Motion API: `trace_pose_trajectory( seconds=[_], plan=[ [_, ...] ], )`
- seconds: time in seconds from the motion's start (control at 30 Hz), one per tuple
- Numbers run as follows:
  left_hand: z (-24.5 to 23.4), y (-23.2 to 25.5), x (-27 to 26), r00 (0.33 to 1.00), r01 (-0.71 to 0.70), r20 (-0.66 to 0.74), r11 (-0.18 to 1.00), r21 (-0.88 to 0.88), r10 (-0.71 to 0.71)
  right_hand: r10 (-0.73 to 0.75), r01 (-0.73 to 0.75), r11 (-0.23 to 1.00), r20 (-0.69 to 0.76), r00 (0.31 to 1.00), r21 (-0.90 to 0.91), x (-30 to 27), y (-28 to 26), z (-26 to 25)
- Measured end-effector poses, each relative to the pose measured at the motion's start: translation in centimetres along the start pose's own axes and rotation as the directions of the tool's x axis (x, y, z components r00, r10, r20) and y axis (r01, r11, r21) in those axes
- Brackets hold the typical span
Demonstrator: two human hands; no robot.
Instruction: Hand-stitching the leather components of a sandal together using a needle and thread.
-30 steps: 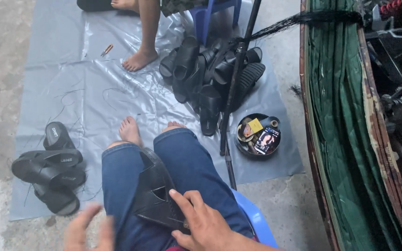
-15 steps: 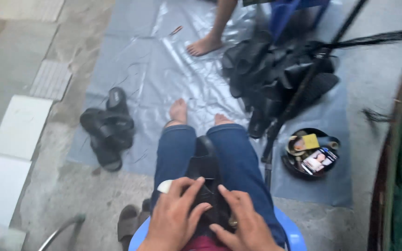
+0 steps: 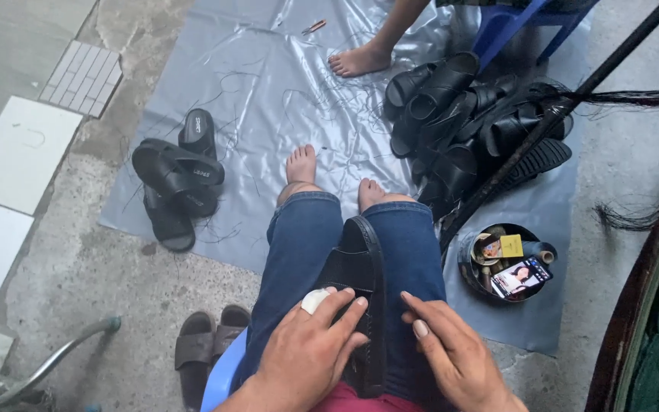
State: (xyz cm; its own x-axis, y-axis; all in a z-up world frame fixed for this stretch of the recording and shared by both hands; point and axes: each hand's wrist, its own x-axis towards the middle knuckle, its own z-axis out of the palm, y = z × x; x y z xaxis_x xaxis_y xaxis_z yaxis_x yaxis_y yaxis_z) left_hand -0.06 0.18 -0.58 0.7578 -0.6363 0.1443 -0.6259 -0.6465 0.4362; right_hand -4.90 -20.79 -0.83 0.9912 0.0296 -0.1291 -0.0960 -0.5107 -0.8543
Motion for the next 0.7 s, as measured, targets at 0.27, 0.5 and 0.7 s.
trace_pose_trajectory(
  seconds=[0.27, 0.5, 0.7],
  plan=[
    [2.5, 0.6, -0.8, 0.999, 0.048, 0.015, 0.999, -0.013, -0.047, -0.166, 0.202, 0.946, 0.155, 0.974, -0.254, 1.4, -0.7, -1.1],
    [2.3, 1.1, -1.0, 0.956, 0.087, -0.253, 0.967, -0.24, -0.148, -0.128, 0.243, 0.888, 0.296, 0.946, -0.392, 2.5, -1.3, -2.0],
    [2.2, 0.9, -0.7, 0.942, 0.082, -0.293, 0.956, -0.28, -0.166, -0.184, 0.321, 0.86, 0.347, 0.92, -0.396, 3.3, -1.6, -2.1]
  ],
)
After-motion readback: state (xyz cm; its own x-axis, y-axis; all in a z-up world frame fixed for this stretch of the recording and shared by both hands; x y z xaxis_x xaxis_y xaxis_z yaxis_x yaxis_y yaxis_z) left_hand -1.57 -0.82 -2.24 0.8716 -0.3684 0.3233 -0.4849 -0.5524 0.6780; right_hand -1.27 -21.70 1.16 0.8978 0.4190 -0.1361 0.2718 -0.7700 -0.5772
